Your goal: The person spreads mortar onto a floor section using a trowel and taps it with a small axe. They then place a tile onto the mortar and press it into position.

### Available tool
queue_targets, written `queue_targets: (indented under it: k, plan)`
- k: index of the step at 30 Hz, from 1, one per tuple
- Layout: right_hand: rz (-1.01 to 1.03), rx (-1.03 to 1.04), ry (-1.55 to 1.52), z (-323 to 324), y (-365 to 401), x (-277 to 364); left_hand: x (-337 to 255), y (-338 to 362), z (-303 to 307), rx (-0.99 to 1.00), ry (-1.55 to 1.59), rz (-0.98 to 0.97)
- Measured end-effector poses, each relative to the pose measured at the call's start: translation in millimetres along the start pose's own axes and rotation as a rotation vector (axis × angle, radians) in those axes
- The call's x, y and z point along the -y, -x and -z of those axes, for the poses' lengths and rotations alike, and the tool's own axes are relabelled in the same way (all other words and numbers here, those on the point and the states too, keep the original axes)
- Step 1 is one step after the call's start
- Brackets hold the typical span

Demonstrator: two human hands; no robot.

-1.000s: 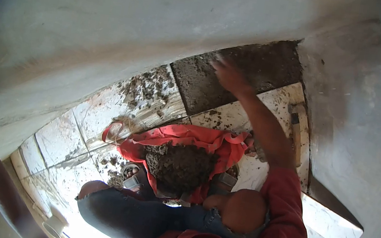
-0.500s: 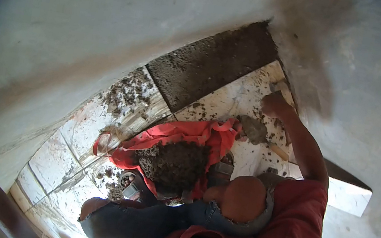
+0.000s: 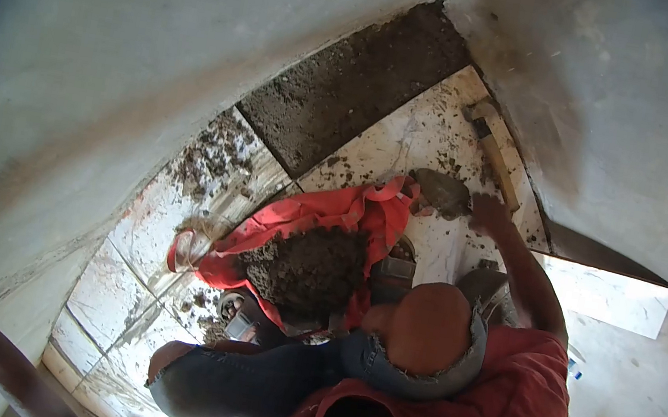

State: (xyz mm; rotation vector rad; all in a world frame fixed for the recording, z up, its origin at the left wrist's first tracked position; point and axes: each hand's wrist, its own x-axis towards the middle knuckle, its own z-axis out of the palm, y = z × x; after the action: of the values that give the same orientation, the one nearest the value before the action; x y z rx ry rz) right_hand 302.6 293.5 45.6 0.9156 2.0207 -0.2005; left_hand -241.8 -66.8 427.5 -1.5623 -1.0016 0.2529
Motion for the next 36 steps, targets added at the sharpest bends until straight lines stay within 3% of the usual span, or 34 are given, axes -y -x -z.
queue_targets:
  k: [2,5,7,9,11,13,15,18,22,24,25,29,36]
  plan:
    - [-0.027,-0.017,0.027,-47,-13,-26,-1,-3,0,0.0,-0.076,0.006]
    - [0.117,-0.13,-0.145,-30,5,-28,-4,-6,-3,-0.023,-0.023,-0.017]
    - [0.196,-0.284,-0.298,-14,-4,-27,-3,12,3,0.061,0.011,0.07]
    - [0.213,-0.684,-0.441,3,-39,-25,-3,36,11,0.149,0.022,0.204]
    - [0.002,-0.344,-0.554,86,-43,-4,-2,57,19,0.214,0.023,0.315]
    - [0.06,-0.486,-0.376,94,-110,-12,-1,70,24,0.254,0.01,0.381]
    - [0.092,-0.306,-0.345,131,-138,-4,0,78,30,0.284,-0.008,0.432]
    - [0.223,-0.492,-0.33,139,-174,7,0,71,29,0.292,-0.007,0.462]
    - [0.228,-0.373,-0.353,147,-188,-6,-15,41,28,0.244,-0.069,0.389]
    - [0.173,-0.345,-0.441,144,-195,-26,-18,32,27,0.266,0.013,0.4]
    - [0.176,-0.341,-0.441,146,-195,-30,16,72,38,0.257,-0.116,0.264]
    - [0.111,-0.42,-0.325,159,-212,-35,-4,59,29,0.286,-0.062,0.407]
    - [-0.091,-0.542,-0.302,143,-210,-13,-19,47,25,0.222,-0.051,0.395]
